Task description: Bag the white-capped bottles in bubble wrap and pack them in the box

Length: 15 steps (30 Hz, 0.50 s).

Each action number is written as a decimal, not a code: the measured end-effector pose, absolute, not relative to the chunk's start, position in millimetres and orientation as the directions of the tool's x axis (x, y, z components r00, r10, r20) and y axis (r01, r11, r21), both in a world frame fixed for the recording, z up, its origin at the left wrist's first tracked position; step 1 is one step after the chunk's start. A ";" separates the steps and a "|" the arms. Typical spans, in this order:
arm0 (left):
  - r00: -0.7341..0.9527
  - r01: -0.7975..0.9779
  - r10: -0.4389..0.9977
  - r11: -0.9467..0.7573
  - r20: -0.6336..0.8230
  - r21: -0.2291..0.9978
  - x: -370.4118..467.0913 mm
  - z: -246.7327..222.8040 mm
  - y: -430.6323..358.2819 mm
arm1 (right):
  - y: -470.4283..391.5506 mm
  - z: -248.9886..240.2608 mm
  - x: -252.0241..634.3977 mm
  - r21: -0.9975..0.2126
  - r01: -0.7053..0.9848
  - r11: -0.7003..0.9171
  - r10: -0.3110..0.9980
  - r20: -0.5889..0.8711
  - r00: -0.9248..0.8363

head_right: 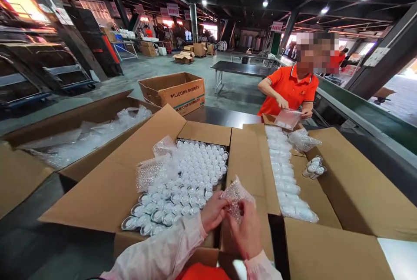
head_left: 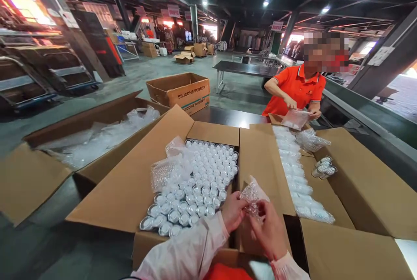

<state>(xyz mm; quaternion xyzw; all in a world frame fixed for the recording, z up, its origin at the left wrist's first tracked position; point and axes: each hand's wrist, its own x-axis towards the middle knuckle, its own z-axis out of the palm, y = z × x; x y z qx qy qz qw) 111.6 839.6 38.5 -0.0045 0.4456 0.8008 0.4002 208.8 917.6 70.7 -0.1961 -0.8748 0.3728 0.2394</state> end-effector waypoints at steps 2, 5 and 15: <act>-0.659 -0.645 0.662 -0.253 -0.357 0.721 109.9 37.9 838.4 | 929.2 64.2 215.4 -0.838 0.179 0.515 0.504 0.127 -0.854; -0.624 -0.262 0.740 0.106 -0.252 0.959 83.2 37.2 818.6 | 964.9 62.6 231.2 -0.903 0.314 0.293 0.509 -0.130 -0.851; -0.671 0.600 0.721 0.665 -0.171 0.445 55.6 13.9 824.2 | 1015.7 99.6 216.0 -0.784 0.257 0.565 0.780 0.405 -0.478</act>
